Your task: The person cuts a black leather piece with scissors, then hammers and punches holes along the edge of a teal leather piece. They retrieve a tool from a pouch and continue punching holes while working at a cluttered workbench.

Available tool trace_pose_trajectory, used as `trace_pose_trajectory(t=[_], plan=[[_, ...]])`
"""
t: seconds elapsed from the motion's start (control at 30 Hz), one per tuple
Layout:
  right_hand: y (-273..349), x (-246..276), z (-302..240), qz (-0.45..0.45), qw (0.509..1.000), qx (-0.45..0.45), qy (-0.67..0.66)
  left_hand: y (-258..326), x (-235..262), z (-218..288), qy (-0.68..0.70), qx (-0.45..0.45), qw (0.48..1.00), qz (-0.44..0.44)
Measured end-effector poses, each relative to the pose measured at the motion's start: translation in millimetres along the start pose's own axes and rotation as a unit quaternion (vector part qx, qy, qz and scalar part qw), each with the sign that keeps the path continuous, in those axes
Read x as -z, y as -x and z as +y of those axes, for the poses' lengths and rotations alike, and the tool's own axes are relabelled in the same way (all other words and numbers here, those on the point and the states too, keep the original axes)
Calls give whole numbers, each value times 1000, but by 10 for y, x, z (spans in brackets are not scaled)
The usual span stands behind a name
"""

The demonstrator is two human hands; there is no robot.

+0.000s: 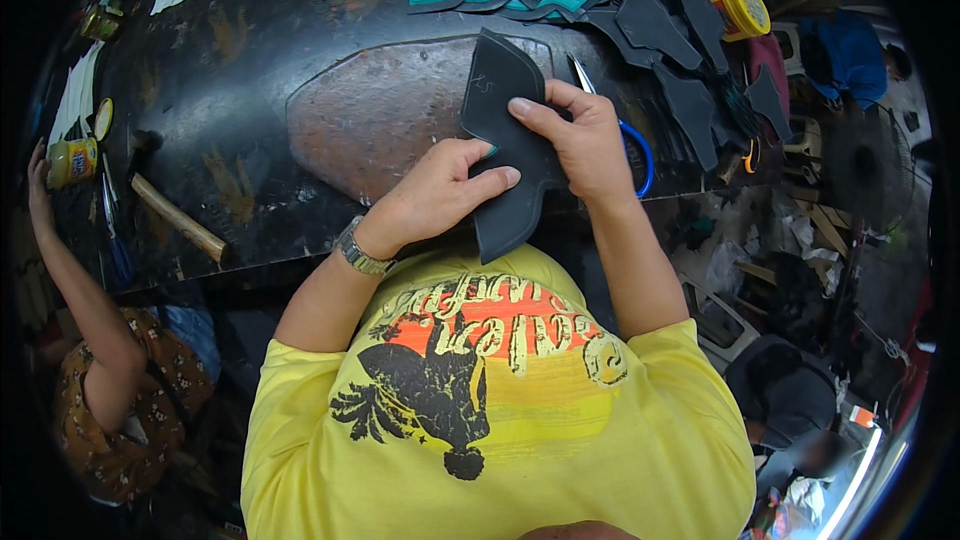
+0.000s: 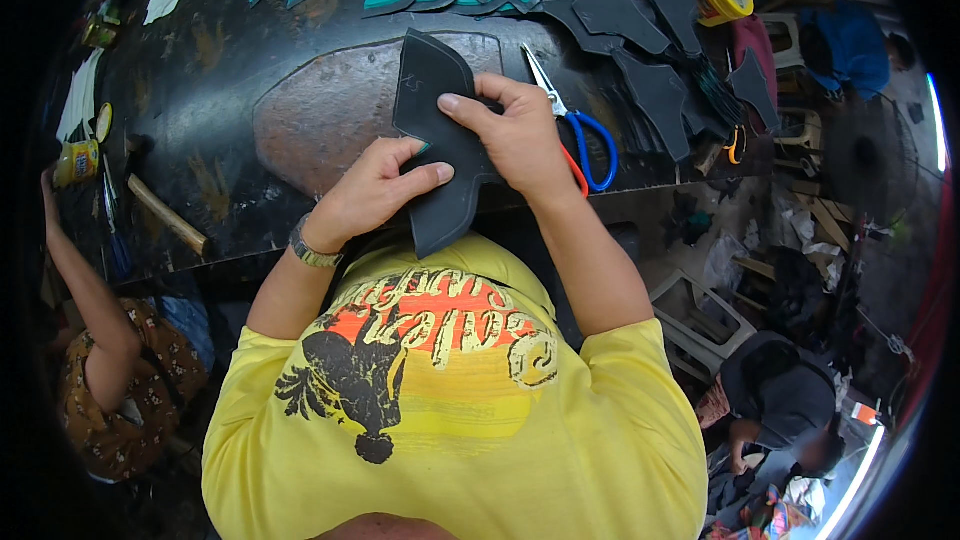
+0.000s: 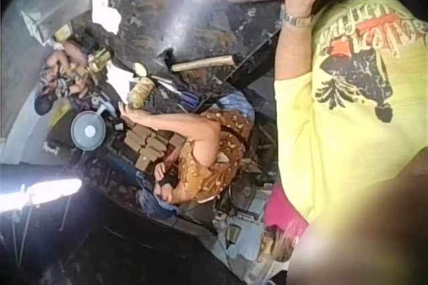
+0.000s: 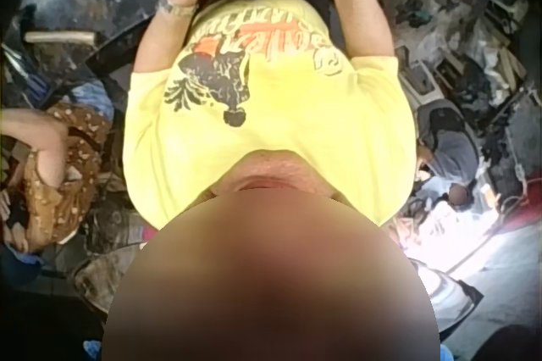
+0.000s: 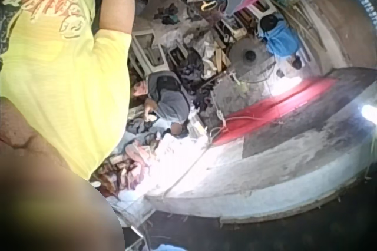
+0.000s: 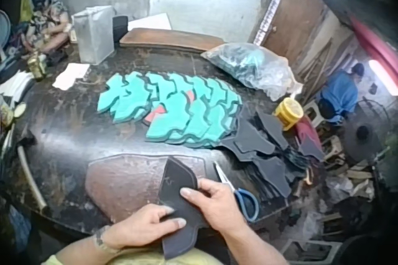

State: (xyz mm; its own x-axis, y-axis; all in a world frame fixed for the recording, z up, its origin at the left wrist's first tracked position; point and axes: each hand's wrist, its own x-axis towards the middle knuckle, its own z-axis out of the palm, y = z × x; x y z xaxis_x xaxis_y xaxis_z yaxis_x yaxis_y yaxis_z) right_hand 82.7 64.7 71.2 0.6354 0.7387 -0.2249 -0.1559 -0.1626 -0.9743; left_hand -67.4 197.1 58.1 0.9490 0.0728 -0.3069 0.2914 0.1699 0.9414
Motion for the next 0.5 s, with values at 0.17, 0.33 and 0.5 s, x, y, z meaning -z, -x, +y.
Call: trace_pose_trajectory(t=[0.17,0.33,0.5], plan=[[-59,-49,67,122,987,88,56,4,-19,1,-22,-1,1000,11],[177,351,-12,118,971,156,134,43,-36,-12,73,-58,992,86],[651,746,44,89,818,32,567,-8,-55,-19,212,-68,968,115]])
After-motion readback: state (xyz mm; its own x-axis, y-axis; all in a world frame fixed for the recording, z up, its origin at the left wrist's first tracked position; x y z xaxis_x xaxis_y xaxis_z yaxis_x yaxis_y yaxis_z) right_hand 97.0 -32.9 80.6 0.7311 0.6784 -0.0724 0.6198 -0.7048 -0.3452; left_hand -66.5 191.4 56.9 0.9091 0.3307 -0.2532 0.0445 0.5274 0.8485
